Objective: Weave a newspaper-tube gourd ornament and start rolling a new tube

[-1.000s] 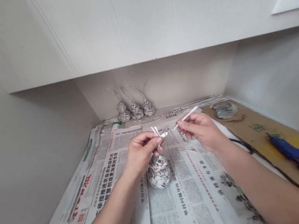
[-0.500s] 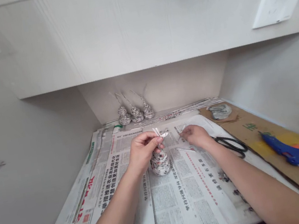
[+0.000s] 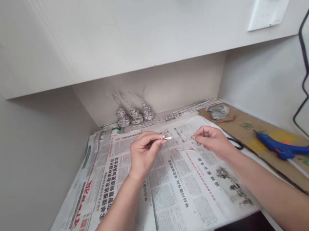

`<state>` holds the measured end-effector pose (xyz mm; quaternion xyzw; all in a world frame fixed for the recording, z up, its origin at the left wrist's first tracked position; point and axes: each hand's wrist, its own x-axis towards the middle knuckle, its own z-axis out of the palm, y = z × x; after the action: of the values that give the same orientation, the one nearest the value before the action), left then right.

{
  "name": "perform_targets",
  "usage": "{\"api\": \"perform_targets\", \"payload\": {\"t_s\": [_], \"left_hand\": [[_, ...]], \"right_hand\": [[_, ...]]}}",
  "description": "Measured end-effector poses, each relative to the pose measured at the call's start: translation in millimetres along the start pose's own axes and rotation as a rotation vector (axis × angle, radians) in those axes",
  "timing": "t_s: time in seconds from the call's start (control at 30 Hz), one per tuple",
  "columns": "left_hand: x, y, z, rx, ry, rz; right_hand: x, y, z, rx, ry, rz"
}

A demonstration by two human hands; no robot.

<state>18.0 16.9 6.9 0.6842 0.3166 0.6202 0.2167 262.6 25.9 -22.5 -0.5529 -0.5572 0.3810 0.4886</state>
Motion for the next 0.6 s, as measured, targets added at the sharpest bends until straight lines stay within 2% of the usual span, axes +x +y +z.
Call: {"api": "perform_targets", "payload": {"t_s": [0.1,0.23,0.37,0.43,0.5,0.6], "left_hand": [[-1,-3,0,0.000,0.009,-0.017],[-4,-8,1,-0.041,0.010,-0.095],[-6,-9,3,-0.096,0.000,-0.188],[-7,-8,4,-0.120,-0.004,-0.234],[-7,-7,4,-0.142,-0.001,-0.284],[-6,-5,5,-0.158,-0.008,-0.354]], "right_hand": [[-24,-9,-18,0.022,-0.026,0.007],[-49,-11,-52,-0.213,-0.040,-0.035],[-58,-10,-99,-0.473,-0.072,-0.038],[-60,-9,-127,-0.671,-0.035,-0.026],[-60,-6,-157,-0.985,0.018,-0.014],[-60,4,-197,-1.333,0.006,0.074]]}}
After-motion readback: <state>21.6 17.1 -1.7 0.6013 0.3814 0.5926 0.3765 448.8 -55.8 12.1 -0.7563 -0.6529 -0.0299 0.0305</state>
